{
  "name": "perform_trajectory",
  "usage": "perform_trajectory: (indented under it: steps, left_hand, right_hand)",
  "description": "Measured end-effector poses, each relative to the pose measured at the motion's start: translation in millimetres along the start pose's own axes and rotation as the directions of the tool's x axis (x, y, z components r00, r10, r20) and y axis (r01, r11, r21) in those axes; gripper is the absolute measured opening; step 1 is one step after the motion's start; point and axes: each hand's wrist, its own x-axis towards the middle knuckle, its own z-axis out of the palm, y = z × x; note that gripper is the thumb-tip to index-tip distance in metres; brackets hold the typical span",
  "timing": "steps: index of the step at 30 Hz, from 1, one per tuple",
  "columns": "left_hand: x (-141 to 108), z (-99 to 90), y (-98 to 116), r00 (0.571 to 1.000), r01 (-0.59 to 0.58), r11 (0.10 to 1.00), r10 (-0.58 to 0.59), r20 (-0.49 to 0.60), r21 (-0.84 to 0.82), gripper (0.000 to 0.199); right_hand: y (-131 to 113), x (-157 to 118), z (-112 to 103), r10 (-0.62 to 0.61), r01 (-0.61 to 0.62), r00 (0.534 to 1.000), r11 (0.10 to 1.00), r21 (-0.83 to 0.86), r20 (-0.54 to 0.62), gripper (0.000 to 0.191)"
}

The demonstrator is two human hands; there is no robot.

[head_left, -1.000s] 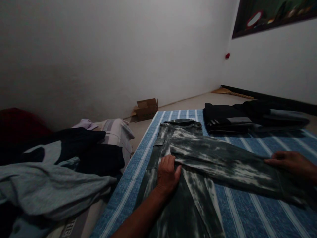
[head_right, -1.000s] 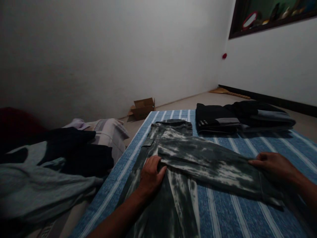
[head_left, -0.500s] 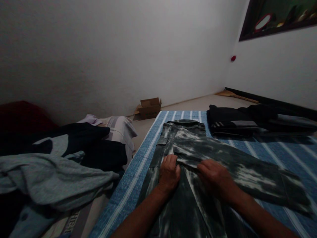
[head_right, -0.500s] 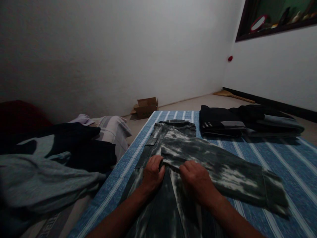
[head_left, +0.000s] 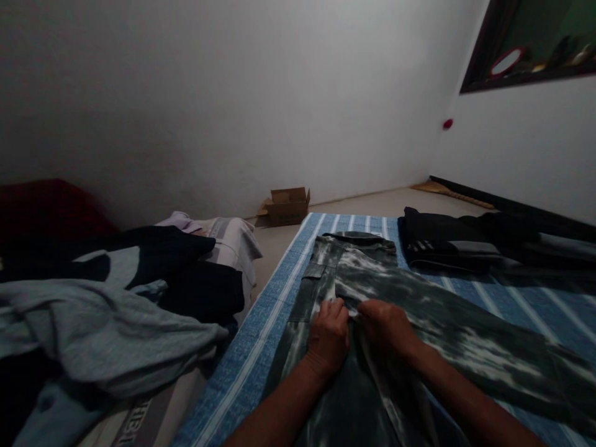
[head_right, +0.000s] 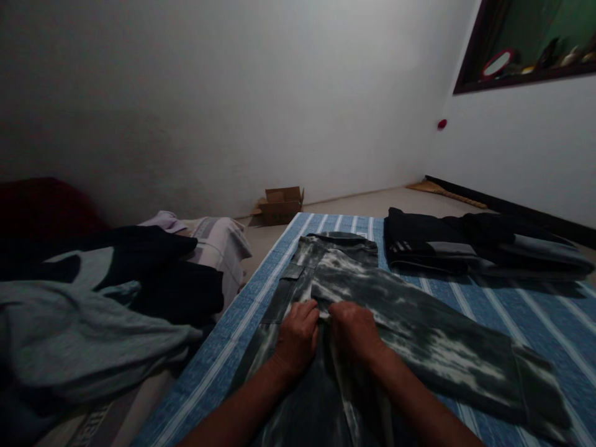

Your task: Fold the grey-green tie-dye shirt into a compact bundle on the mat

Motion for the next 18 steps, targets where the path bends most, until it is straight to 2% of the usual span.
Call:
perform_trajectory:
  steps: [3, 6, 8, 12, 18]
  left_hand:
    - [-1, 0.3, 0, 1.000, -0.029, 1.000, 0.029, 0.001, 0.009, 0.021]
    - [0, -1.2, 0, 0.999, -0.031, 0.998, 0.029, 0.042, 0.047, 0.019]
    - [0, -2.3, 1, 0.998, -0.028, 0.997, 0.023, 0.065, 0.073, 0.019]
    - [0, -2.7, 1, 0.997, -0.041, 0.995, 0.035, 0.062, 0.089, 0.018]
    - [-2, -1.5, -1, 0.998, -0.053, 0.996, 0.051, 0.030, 0.078, 0.017]
  right_hand:
    - [7, 28, -1, -0.043, 0.049, 0.997, 0.995, 0.088, -0.061, 0.025]
    - [12, 50, 9, -0.099, 0.100, 0.995, 0.984, 0.150, -0.011, 0.026]
    - [16, 56, 19, -0.051, 0.046, 0.998, 0.989, 0.137, 0.033, 0.035]
    - [24, 52, 34, 0.120, -0.122, 0.992, 0.989, 0.084, 0.026, 0.045]
    - [26, 53, 36, 0.191, -0.193, 0.981, 0.975, 0.109, 0.029, 0.050]
